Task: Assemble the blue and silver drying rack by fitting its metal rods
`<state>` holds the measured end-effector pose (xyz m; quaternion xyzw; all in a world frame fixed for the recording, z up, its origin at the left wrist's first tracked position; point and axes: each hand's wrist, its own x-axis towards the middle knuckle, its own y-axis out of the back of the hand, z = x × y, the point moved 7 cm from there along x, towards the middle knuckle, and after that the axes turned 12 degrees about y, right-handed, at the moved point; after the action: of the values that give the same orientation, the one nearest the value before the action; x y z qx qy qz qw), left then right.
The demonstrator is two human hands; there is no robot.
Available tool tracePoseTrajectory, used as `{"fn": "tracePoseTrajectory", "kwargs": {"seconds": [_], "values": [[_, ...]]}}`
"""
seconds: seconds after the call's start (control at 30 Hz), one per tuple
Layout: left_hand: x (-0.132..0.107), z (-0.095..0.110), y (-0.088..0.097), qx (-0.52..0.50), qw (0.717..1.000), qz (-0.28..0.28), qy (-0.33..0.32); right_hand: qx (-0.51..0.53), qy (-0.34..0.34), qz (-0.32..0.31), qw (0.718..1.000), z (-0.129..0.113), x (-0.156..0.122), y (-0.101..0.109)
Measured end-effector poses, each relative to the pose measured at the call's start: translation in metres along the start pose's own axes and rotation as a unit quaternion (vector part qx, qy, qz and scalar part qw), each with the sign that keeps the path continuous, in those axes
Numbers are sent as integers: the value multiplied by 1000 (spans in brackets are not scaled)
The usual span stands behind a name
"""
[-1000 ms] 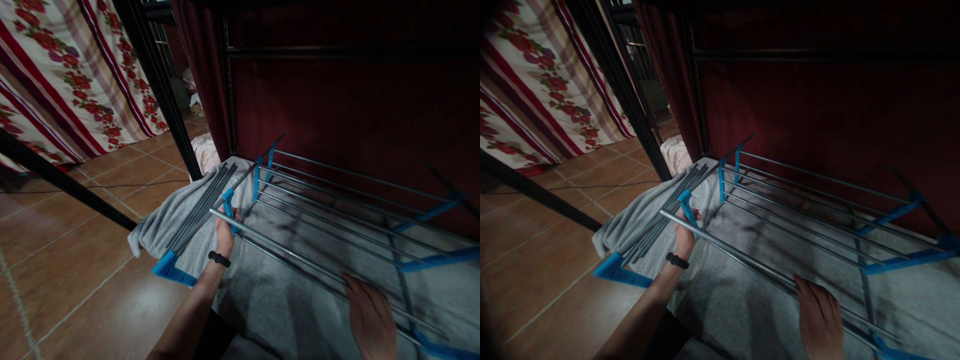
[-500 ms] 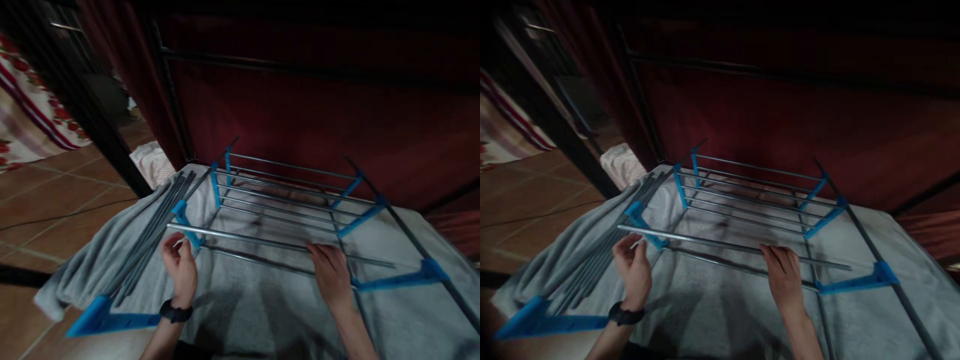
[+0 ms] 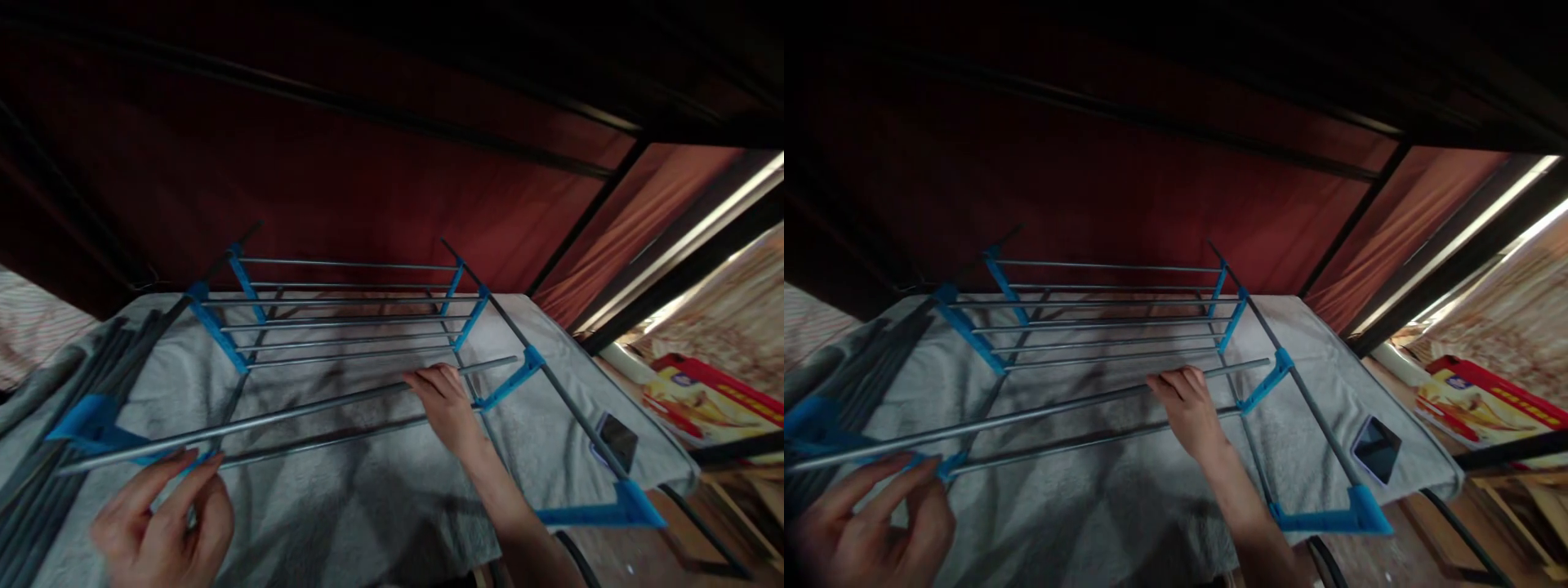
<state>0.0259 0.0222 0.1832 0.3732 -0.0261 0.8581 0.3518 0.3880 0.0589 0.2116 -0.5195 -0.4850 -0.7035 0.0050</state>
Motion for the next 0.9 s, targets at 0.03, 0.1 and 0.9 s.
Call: {"fn": "tracePoseTrajectory", "kwargs": {"seconds": [0.03, 0.1, 0.9], "values": [[0, 8, -3, 22, 997, -8, -77, 0, 2, -3, 1000, -2, 1, 0], [-7, 22, -11, 87, 972, -25, -218, 0, 10, -8, 1000, -7, 2, 1], [-15, 58, -62, 170, 905, -174, -348, -17, -3, -11, 1000, -14, -6, 10]]}}
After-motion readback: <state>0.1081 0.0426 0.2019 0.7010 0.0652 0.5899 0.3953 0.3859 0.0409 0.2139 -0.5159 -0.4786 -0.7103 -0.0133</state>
